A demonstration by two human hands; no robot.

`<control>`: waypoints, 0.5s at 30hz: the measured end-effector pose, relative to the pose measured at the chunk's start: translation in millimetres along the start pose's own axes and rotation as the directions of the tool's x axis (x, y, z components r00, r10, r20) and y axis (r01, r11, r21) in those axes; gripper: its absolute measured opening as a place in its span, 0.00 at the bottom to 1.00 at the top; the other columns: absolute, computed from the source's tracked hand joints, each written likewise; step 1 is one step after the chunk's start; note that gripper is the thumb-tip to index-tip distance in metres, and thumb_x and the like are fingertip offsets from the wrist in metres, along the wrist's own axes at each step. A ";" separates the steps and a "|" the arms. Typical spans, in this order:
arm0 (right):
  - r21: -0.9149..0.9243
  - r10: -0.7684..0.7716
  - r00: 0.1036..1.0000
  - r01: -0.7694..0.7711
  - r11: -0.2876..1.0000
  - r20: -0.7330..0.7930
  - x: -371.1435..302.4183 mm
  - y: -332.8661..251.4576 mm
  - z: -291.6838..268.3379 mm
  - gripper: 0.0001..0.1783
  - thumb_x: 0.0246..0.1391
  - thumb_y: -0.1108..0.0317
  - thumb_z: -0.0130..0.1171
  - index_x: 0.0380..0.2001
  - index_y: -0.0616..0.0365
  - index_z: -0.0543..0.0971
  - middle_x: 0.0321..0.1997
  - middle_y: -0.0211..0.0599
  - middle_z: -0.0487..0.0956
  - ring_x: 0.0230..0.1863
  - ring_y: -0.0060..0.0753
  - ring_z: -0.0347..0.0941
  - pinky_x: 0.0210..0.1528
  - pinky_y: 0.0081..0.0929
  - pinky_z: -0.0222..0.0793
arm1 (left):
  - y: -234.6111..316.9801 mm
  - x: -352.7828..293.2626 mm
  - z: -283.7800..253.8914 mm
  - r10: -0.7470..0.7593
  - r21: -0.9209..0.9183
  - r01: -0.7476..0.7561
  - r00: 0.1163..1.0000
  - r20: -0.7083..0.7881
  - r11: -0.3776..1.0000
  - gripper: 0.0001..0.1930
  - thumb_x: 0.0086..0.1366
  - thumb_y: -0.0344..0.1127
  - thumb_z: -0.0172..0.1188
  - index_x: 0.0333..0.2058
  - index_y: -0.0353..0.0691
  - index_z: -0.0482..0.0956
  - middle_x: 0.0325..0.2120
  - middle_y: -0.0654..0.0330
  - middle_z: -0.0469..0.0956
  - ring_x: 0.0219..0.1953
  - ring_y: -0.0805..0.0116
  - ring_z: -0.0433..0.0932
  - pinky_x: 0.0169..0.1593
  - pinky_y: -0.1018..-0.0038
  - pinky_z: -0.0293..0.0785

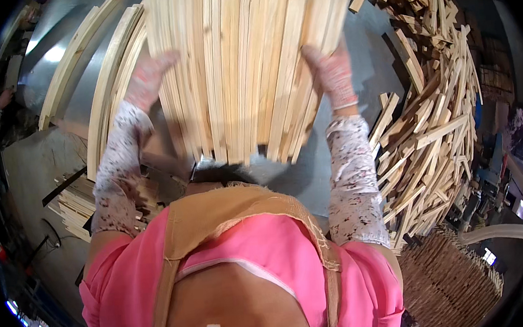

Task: The person sorts and stacks thin wooden slats on a metal table in a workshop. They pick up individual pieces from a large pile, align them, and place them into neat stacks, occasionally moving the stacks to different positions on the table.

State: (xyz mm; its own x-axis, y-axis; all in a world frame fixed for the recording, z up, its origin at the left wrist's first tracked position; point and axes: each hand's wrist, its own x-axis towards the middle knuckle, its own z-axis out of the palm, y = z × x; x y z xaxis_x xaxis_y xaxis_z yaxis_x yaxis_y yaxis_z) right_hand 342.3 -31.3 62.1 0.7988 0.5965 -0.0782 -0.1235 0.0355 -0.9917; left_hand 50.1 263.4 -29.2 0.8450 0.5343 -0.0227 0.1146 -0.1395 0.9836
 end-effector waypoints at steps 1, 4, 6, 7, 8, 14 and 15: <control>-0.014 -0.136 0.989 0.137 0.991 0.063 9.4 -29.8 -4.1 0.40 0.55 0.70 0.77 0.68 0.62 0.69 0.56 0.43 0.83 0.51 0.36 0.83 0.56 0.31 0.82 | 13.9 21.1 -12.9 0.142 0.042 -0.143 0.989 0.031 0.989 0.16 0.79 0.36 0.55 0.59 0.39 0.83 0.58 0.52 0.84 0.63 0.62 0.81 0.70 0.68 0.75; -0.113 -0.455 0.891 0.453 0.885 0.010 24.7 -110.6 -7.3 0.37 0.54 0.67 0.80 0.64 0.62 0.74 0.53 0.40 0.84 0.50 0.34 0.83 0.52 0.30 0.81 | 115.0 81.5 -55.1 0.263 -0.145 -0.255 0.964 0.039 0.956 0.21 0.75 0.42 0.63 0.61 0.39 0.81 0.58 0.56 0.84 0.62 0.65 0.80 0.69 0.68 0.74; -0.241 -0.529 0.848 0.518 0.821 0.018 25.5 -142.3 -11.5 0.38 0.54 0.67 0.80 0.64 0.63 0.73 0.57 0.43 0.83 0.51 0.35 0.83 0.54 0.33 0.81 | 182.7 91.2 -67.8 0.353 -0.083 -0.351 0.936 -0.001 0.932 0.26 0.69 0.46 0.69 0.61 0.40 0.80 0.57 0.54 0.84 0.59 0.60 0.82 0.65 0.62 0.76; -0.255 -0.539 0.842 0.525 0.812 0.017 23.8 -156.7 -8.9 0.38 0.53 0.68 0.80 0.65 0.63 0.73 0.59 0.44 0.83 0.52 0.35 0.83 0.55 0.34 0.80 | 217.5 84.3 -55.9 0.387 0.007 -0.387 0.921 -0.054 0.922 0.26 0.66 0.47 0.70 0.58 0.41 0.83 0.56 0.52 0.85 0.57 0.55 0.83 0.62 0.56 0.78; -0.376 -0.541 0.841 0.505 0.777 0.012 18.0 -158.8 0.1 0.38 0.54 0.68 0.80 0.65 0.64 0.73 0.60 0.44 0.82 0.53 0.36 0.82 0.56 0.35 0.80 | 239.2 73.9 -54.8 0.419 0.112 -0.407 0.900 -0.119 0.906 0.25 0.63 0.49 0.71 0.55 0.43 0.86 0.56 0.50 0.85 0.55 0.49 0.84 0.59 0.50 0.80; -0.267 -0.436 0.894 0.448 0.853 0.103 -19.3 -52.2 -39.5 0.44 0.60 0.62 0.76 0.73 0.63 0.64 0.70 0.48 0.76 0.70 0.44 0.72 0.72 0.42 0.69 | 152.0 8.8 -16.7 0.235 0.115 -0.219 0.960 -0.153 0.969 0.25 0.76 0.46 0.61 0.66 0.43 0.74 0.64 0.60 0.78 0.66 0.69 0.74 0.69 0.69 0.73; -0.275 -0.423 0.895 0.447 0.851 0.145 -40.7 -41.7 -31.1 0.48 0.62 0.60 0.75 0.77 0.62 0.59 0.74 0.49 0.71 0.75 0.44 0.68 0.75 0.42 0.66 | 100.8 -2.0 -29.0 0.242 -0.456 -0.237 0.969 -0.049 0.858 0.25 0.77 0.48 0.61 0.65 0.43 0.75 0.63 0.60 0.78 0.66 0.68 0.75 0.68 0.68 0.74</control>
State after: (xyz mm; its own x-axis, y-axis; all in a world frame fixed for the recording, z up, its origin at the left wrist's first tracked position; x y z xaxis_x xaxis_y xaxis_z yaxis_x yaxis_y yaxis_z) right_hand 333.2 -81.9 103.5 0.6816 0.6347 0.3641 0.4133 0.0766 -0.9073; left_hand 44.8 272.5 75.2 0.8211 0.5246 0.2248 -0.3405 0.1343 0.9306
